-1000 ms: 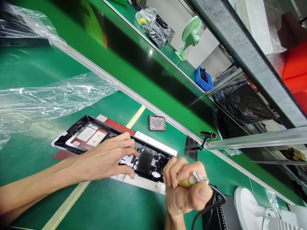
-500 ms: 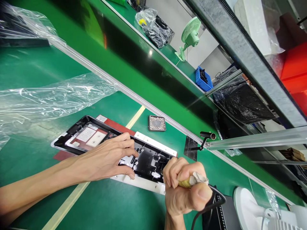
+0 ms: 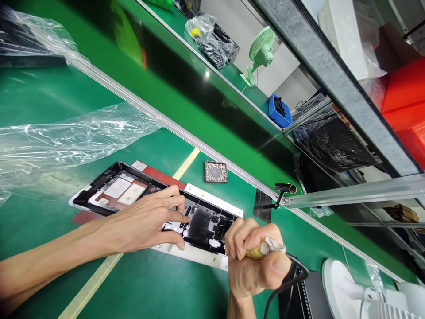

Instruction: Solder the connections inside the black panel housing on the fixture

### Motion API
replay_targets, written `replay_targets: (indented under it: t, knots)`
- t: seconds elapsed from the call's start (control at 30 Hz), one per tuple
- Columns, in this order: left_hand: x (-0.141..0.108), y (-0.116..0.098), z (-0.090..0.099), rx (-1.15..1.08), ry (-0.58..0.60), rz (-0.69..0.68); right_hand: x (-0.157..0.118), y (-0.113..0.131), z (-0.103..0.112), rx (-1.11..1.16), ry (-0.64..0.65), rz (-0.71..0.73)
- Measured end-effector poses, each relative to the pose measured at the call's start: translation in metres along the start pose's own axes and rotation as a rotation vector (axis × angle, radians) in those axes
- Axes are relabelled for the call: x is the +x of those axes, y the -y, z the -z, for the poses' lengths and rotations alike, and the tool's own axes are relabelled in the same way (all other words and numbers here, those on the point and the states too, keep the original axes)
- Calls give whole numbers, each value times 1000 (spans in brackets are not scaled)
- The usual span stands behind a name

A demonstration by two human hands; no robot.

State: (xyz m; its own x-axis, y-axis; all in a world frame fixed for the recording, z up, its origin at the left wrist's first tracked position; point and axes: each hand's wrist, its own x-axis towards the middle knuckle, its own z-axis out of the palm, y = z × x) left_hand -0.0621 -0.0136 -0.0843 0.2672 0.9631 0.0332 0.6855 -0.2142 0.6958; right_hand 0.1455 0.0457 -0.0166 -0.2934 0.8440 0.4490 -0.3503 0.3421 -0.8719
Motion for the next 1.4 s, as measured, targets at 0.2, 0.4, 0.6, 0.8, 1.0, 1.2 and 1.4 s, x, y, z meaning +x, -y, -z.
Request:
replay_targets:
  t: [0.2,0.4,0.6,0.8,1.0,1.2,1.4]
  knots:
    - [0,1,1,19,12,-5,2,2,-3,4,-15,-5]
    - [-1,1,2,24,11,-4,3,5,-7,10,-17,-17]
    - [0,3,0,21,-2,-12,4,13,-2,27,90,-79]
    - [-1,2,0,20,2,-13,5,18,0,32,209,-109]
    - [0,3,0,22,1,-19,8,13,3,9,104,-70]
    - [0,1,2,6,13,-3,9,19,13,-20,79,25]
    - [0,2,1,0,6,-15,22,23,15,-111,13,162]
